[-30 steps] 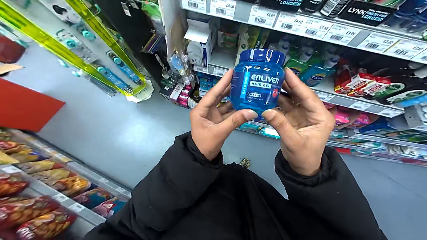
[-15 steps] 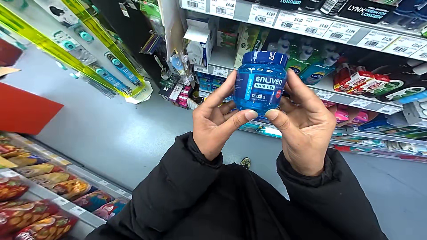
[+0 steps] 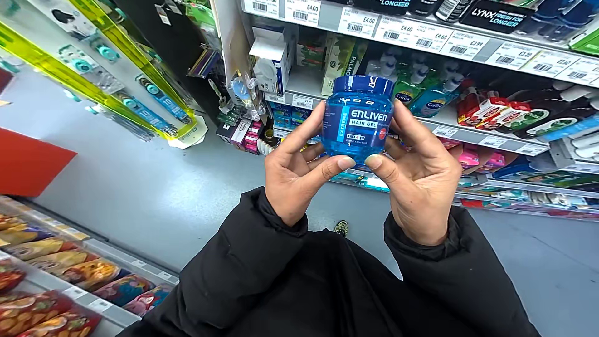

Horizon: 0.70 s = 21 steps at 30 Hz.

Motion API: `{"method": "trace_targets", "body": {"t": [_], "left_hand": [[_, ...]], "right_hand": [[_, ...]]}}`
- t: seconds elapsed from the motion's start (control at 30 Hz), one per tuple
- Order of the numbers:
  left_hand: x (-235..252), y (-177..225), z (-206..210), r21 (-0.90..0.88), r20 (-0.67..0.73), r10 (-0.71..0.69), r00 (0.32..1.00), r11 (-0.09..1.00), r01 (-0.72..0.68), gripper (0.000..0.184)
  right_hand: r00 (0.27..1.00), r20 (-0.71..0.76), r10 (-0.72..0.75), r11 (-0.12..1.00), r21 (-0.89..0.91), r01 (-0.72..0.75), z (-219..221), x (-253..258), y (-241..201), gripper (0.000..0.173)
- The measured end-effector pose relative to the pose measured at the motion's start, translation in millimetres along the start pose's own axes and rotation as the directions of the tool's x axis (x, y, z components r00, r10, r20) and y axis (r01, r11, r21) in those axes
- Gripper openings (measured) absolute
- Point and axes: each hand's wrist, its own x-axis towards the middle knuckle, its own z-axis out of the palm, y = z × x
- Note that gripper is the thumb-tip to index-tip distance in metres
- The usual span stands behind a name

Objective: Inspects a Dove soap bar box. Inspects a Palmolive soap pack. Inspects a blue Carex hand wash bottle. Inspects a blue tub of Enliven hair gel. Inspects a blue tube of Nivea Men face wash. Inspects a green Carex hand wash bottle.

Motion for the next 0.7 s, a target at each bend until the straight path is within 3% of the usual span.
{"method": "trace_targets", "body": {"t": [0.23, 0.43, 0.6, 0.7], "left_hand": [[-3.4, 0.2, 3.0, -0.011, -0.019, -0.039, 0.999, 0.999, 0.039, 0.074], [-19.7, -38.6, -45.6, 0.020, 0.099, 0.091, 0.991, 0.995, -0.094, 0.080], [-7.3, -2.9, 0.4, -0.006, 0.003, -0.016, 1.000, 1.000, 0.016, 0.074], [-6.8, 0.8, 4.2, 0.009, -0.002, -0.017, 1.000, 1.000, 0.017, 0.073]], "right_hand": [[1.000, 0.000, 0.002, 1.000, 0.008, -0.002, -1.9, -2.4, -0.7, 0.065], [1.000, -0.004, 0.013, 1.000, 0.010, -0.013, -3.2, -4.5, -1.4, 0.066], [1.000, -0.001, 0.020, 0.999, 0.034, -0.019, -3.2, -6.3, -1.4, 0.067], [1.000, 0.001, 0.020, 0.999, 0.041, -0.020, -2.7, -7.2, -0.8, 0.066]]}}
